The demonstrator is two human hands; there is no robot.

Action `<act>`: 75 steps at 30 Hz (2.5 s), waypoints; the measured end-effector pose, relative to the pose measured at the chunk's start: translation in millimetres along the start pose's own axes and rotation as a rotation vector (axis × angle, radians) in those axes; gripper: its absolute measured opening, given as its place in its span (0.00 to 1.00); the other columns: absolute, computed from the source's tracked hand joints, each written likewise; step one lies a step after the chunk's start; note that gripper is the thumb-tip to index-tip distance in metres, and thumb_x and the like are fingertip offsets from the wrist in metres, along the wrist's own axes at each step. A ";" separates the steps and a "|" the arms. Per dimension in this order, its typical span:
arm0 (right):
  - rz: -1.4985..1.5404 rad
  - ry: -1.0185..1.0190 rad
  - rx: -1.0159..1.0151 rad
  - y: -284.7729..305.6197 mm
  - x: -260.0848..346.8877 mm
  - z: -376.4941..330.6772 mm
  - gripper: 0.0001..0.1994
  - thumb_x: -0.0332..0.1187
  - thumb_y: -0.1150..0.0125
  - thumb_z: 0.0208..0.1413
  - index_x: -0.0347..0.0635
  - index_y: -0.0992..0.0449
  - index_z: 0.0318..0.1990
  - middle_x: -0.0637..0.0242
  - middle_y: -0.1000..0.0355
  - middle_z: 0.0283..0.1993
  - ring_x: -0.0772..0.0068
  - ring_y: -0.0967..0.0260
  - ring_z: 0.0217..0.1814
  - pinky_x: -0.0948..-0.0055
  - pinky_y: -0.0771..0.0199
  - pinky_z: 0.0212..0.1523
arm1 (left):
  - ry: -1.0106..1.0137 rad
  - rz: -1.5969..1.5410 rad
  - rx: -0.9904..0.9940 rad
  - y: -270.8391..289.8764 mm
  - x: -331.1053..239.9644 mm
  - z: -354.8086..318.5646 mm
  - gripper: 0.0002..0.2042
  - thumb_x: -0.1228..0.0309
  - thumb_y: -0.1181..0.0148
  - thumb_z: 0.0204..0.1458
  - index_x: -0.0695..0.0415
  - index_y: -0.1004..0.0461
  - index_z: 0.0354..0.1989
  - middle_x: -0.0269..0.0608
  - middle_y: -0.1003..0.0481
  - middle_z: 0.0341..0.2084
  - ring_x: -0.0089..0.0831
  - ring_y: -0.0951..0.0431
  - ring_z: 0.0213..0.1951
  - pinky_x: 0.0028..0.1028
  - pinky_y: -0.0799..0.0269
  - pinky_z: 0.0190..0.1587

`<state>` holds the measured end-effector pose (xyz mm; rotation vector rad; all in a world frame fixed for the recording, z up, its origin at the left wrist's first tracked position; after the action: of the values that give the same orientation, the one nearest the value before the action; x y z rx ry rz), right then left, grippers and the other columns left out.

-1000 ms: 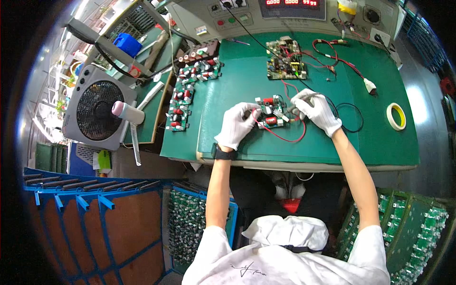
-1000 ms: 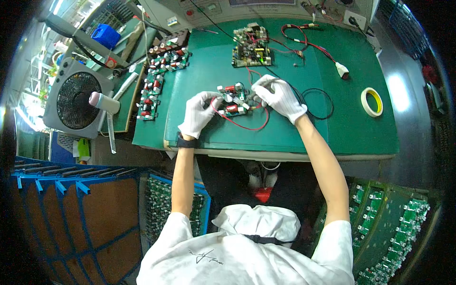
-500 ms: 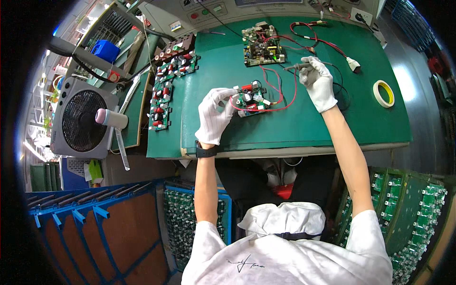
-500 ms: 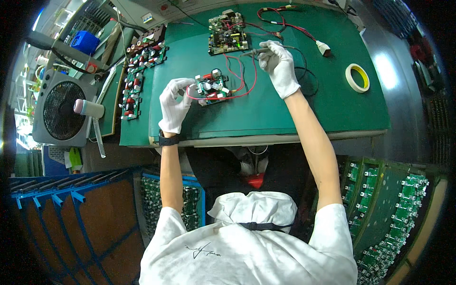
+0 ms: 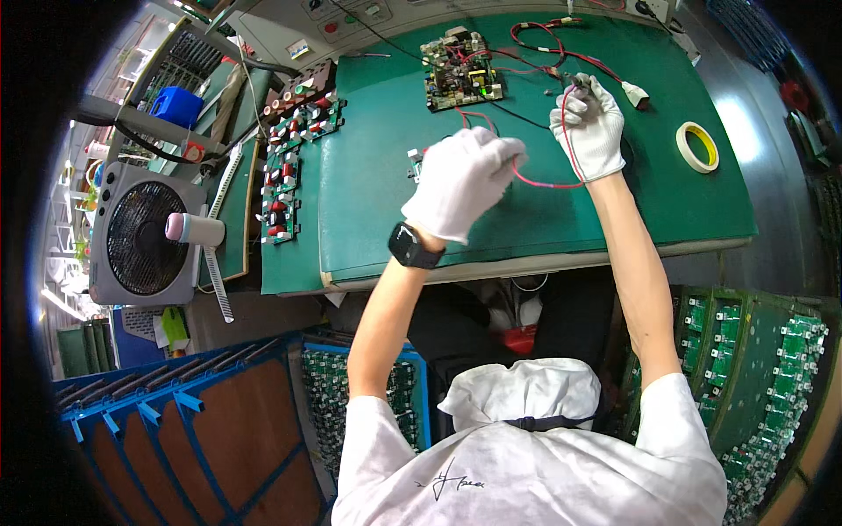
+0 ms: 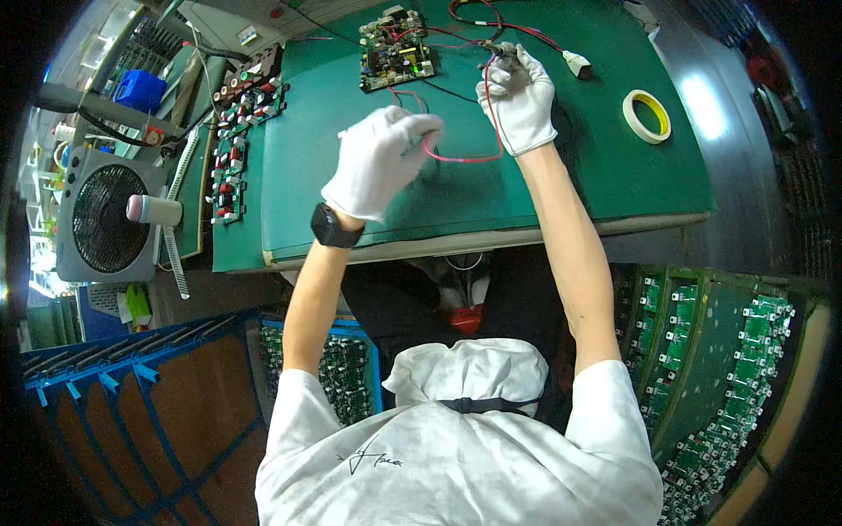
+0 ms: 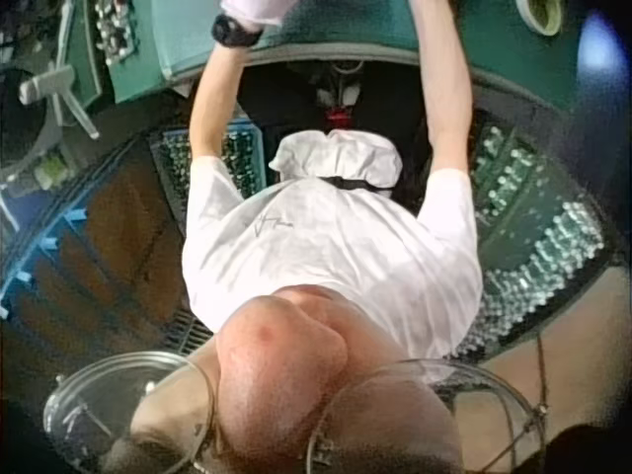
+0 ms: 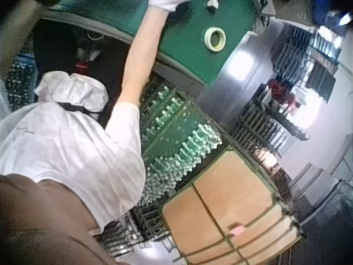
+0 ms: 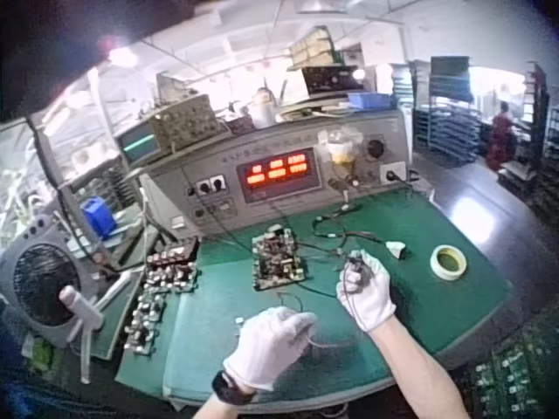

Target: Testing electrical components on a printed circuit board using measurement probes.

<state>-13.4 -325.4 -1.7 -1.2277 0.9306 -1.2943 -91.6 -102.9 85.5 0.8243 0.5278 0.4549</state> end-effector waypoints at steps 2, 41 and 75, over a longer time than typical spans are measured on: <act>-0.015 0.016 0.007 1.5 4.5 -1.0 0.15 0.40 0.44 0.75 0.39 0.16 0.45 0.72 0.26 0.31 0.79 0.39 0.27 0.77 0.39 0.27 | -0.006 0.143 0.145 -15.5 -12.0 0.0 0.09 0.68 0.31 0.57 0.47 0.16 0.47 0.39 0.20 0.32 0.41 0.17 0.37 0.39 0.20 0.40; -0.121 0.057 -0.093 10.2 11.3 4.4 0.14 0.39 0.44 0.74 0.40 0.17 0.43 0.73 0.32 0.28 0.79 0.41 0.25 0.76 0.40 0.26 | -0.215 0.163 0.765 28.7 110.5 6.7 0.29 0.67 0.27 0.49 0.48 0.23 0.63 0.50 0.34 0.73 0.54 0.25 0.65 0.45 0.23 0.64; -0.107 0.089 -0.021 8.3 20.0 0.8 0.16 0.40 0.45 0.74 0.37 0.17 0.45 0.74 0.25 0.31 0.80 0.38 0.29 0.76 0.38 0.30 | 0.702 0.456 0.218 9.4 16.1 -44.2 0.23 0.45 0.28 0.52 0.56 0.14 0.37 0.50 0.17 0.38 0.50 0.14 0.35 0.42 0.18 0.38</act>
<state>-9.1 -346.0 -6.9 -1.2591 0.9545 -1.4364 -107.2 -63.1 63.7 0.9923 1.0558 1.1415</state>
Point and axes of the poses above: each hand's wrist, its own z-axis towards the middle knuckle, its own y-axis out of the back of the hand, x = y × z, the point moved 5 cm from there along z, towards the middle knuckle
